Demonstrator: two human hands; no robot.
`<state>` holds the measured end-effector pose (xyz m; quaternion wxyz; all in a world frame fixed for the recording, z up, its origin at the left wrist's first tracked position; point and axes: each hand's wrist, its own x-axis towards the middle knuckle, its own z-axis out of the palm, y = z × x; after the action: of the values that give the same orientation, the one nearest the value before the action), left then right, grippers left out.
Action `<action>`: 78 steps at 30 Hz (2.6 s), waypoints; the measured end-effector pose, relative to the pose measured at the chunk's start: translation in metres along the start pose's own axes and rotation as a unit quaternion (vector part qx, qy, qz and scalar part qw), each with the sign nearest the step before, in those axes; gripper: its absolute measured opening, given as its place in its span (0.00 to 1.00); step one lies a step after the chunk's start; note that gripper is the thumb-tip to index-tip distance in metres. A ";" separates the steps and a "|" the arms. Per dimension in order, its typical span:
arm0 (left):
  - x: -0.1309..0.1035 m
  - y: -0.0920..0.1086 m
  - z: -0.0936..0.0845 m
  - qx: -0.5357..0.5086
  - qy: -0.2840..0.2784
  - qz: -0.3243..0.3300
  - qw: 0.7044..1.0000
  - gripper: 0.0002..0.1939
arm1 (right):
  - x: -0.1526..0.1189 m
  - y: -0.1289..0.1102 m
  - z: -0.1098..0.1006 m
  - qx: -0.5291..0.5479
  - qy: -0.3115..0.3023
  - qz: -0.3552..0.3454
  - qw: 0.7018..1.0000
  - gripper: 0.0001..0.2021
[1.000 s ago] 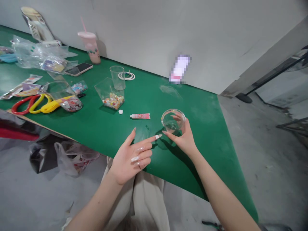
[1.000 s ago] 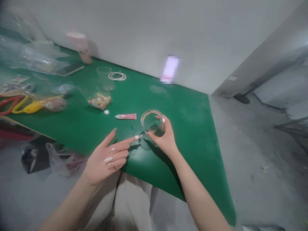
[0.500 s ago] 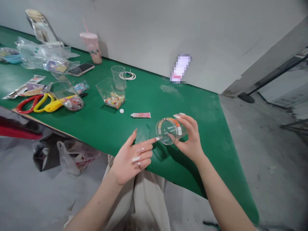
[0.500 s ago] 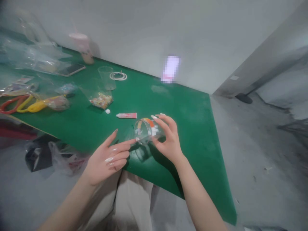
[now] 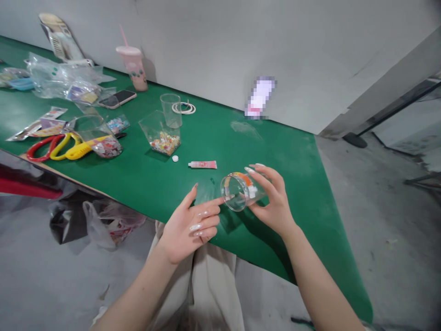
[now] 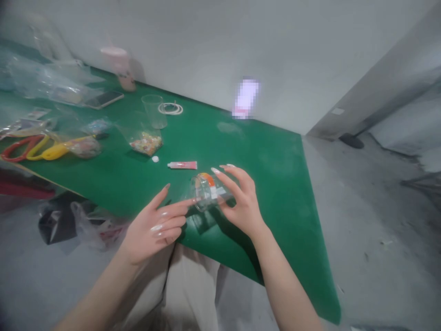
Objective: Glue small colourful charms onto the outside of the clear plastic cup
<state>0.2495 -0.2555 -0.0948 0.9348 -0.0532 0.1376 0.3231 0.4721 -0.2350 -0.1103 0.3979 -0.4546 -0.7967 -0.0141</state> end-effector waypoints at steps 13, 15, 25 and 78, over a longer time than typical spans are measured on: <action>-0.002 -0.001 0.001 -0.014 -0.005 -0.013 1.000 0.21 | 0.000 0.003 -0.001 -0.011 0.015 -0.037 0.999 0.31; -0.002 0.000 0.002 -0.010 -0.005 -0.013 1.000 0.20 | 0.000 0.003 0.000 -0.011 0.013 -0.039 0.999 0.31; -0.003 0.001 0.002 -0.021 -0.015 -0.012 1.000 0.21 | 0.000 0.002 0.000 -0.017 0.014 -0.046 0.999 0.31; -0.010 -0.001 0.000 -0.091 -0.026 -0.018 0.995 0.30 | -0.001 -0.001 0.002 -0.017 0.018 -0.040 0.999 0.31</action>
<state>0.2428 -0.2618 -0.0916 0.9349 -0.1321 0.0822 0.3191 0.4705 -0.2354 -0.1119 0.4034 -0.4289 -0.8066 -0.0520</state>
